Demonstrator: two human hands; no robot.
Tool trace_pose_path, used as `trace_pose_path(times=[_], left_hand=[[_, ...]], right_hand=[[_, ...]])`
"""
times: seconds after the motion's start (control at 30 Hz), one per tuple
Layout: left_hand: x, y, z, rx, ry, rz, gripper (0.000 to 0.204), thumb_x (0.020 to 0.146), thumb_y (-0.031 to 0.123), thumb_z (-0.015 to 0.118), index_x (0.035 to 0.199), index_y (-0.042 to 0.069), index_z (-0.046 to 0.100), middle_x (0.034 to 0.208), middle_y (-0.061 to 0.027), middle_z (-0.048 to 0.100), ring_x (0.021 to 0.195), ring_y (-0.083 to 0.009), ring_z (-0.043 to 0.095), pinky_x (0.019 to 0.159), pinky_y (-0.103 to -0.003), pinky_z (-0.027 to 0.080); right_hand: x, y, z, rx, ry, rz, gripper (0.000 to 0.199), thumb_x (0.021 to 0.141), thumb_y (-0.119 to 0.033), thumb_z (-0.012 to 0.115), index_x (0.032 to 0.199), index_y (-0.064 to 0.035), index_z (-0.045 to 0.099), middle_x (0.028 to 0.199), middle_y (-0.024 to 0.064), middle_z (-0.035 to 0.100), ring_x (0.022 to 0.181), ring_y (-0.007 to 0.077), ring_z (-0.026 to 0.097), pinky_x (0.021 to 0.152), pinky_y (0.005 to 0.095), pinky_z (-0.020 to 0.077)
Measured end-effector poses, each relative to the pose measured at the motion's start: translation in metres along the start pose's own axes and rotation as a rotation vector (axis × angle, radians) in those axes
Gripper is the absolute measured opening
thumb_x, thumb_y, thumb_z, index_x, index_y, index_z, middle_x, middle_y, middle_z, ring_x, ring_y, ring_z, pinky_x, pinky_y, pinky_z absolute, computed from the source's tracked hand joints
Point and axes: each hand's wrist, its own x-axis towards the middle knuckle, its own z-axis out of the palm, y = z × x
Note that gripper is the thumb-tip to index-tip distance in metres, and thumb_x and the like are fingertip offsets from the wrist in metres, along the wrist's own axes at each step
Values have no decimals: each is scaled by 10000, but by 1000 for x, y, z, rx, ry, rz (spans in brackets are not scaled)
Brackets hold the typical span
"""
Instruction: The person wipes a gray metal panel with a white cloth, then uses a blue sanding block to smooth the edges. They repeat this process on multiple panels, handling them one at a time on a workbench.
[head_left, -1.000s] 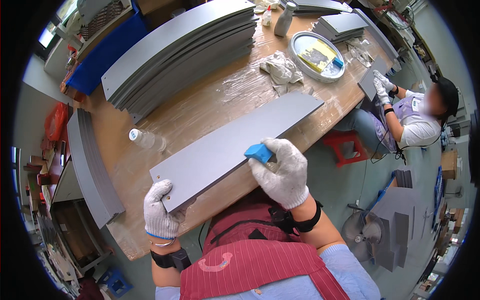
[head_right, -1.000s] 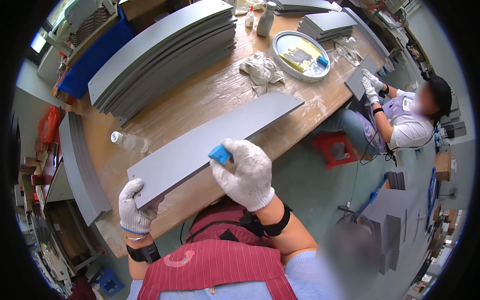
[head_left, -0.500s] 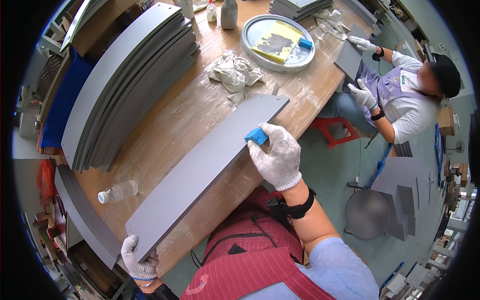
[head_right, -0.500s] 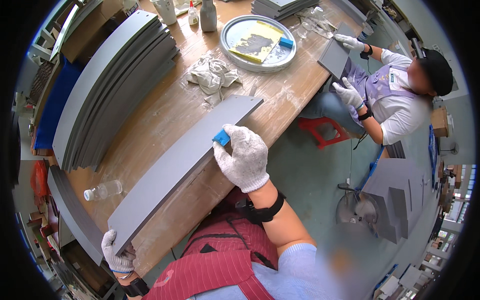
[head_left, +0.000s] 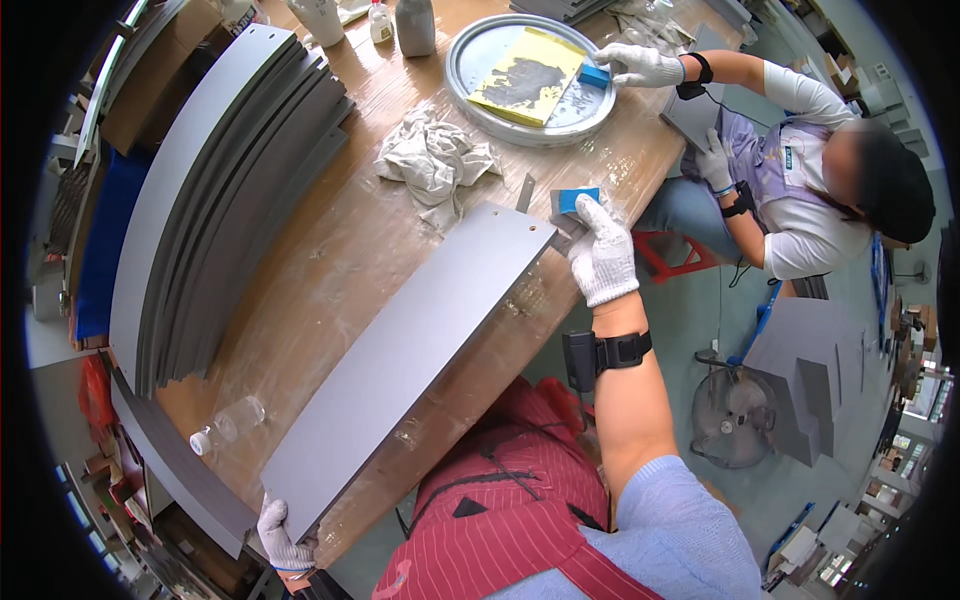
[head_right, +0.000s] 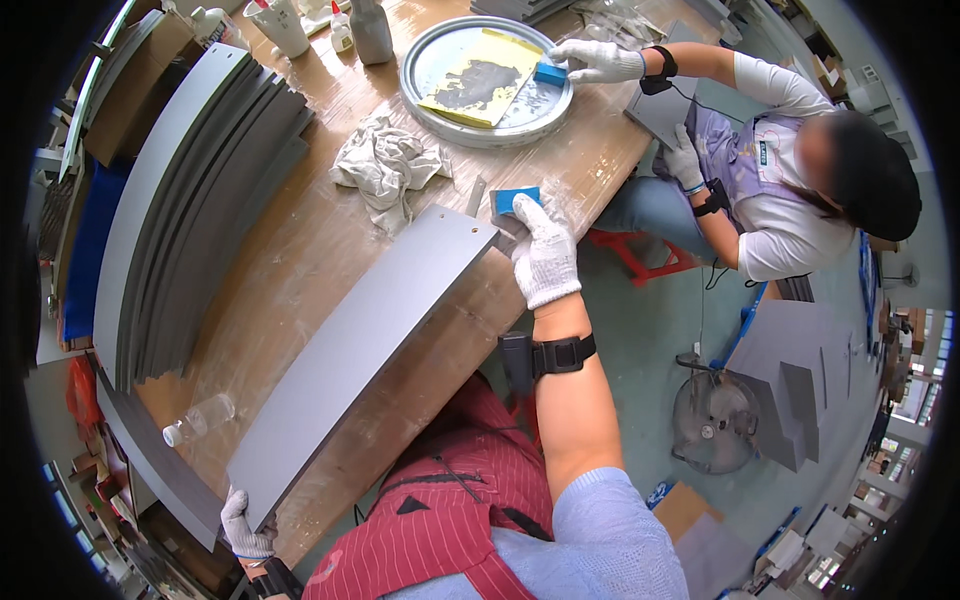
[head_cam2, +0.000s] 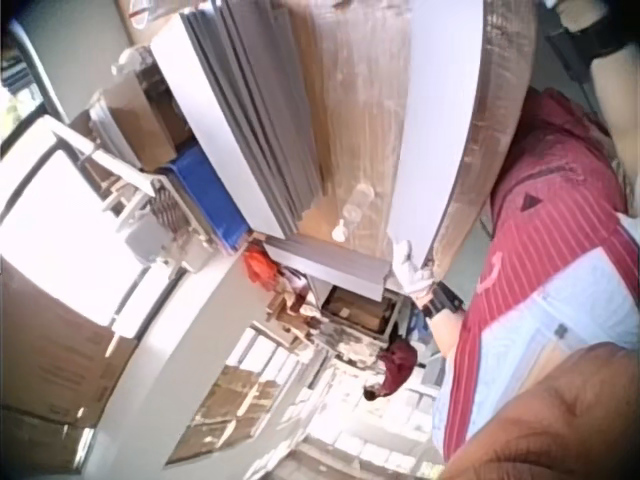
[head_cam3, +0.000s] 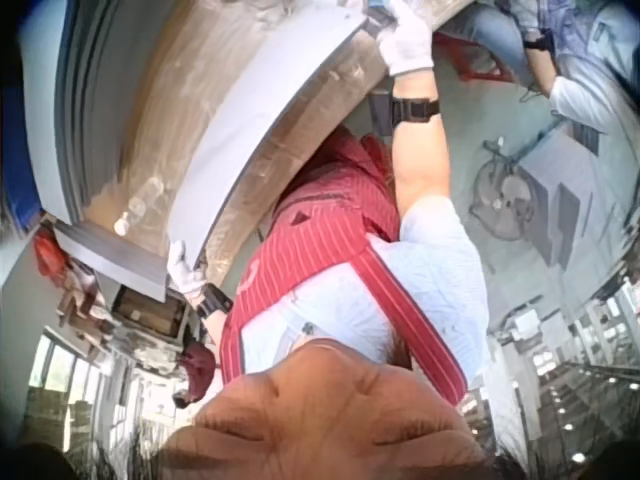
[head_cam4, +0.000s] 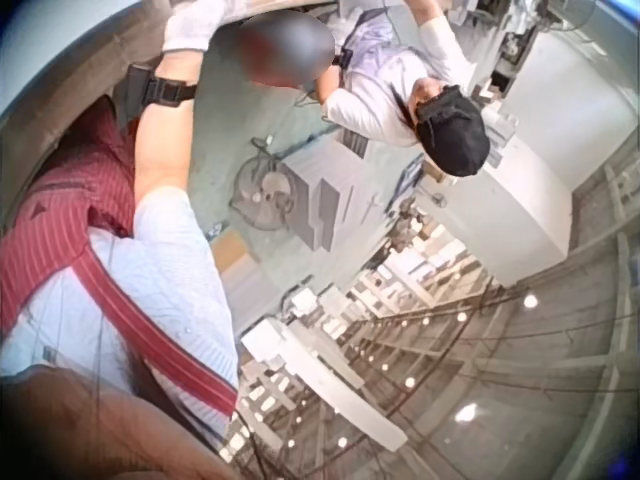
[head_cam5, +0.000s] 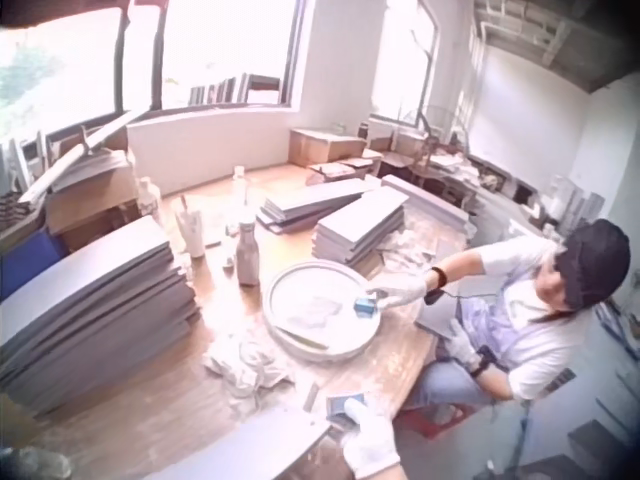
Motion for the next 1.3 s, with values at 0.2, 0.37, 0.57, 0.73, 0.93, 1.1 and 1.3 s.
trace_pose_path(times=[0.2,0.37,0.57,0.73,0.93,1.1,1.3], left_hand=[[30,-4,20,157,-184,112,602,832,34,604,1412,-22,452,1277,-172,622,1063,-293,679,942,-397,572],[70,-12,15,419,-231,45,582,894,70,643,1436,-3,443,1318,-113,609,1151,-253,636,1023,-412,510],[126,-32,-14,661,-121,63,476,954,85,626,1397,6,471,1274,-88,625,1088,-206,629,952,-375,517],[130,-36,-22,662,-66,90,464,961,85,622,1391,9,467,1246,-80,630,1084,-201,626,965,-360,505],[120,-37,-8,657,-88,126,449,963,55,613,1385,6,466,1248,-81,628,1093,-197,620,992,-343,479],[120,-43,-18,611,-35,176,490,936,22,633,1393,-15,462,1270,-86,619,1112,-197,605,1012,-334,455],[113,-45,-10,608,20,192,619,905,12,663,1462,-51,398,1351,-117,574,1185,-227,559,1078,-340,397]], right_hand=[[-50,-7,-53,156,29,-43,189,949,-116,632,1133,-70,637,1032,90,693,928,246,677,849,410,561],[-129,-7,-120,179,247,11,237,921,-119,660,1157,-99,658,1045,100,703,928,270,687,871,439,559],[-170,23,-160,205,347,-84,265,882,-112,710,1140,-88,654,1048,86,683,974,255,673,882,414,556],[-197,16,-173,-677,495,-269,362,863,-60,730,1200,-19,605,1066,64,658,952,149,646,852,314,554],[-187,26,-153,-1009,465,-216,363,846,-83,766,1175,-26,624,1011,80,703,894,139,675,813,308,565],[-156,25,-129,-1114,397,-279,358,846,-98,768,1171,-40,628,1007,108,720,898,183,709,820,326,576],[-98,18,-91,-1279,264,-415,352,851,-157,756,1166,-62,631,996,116,721,881,224,724,806,343,579]])
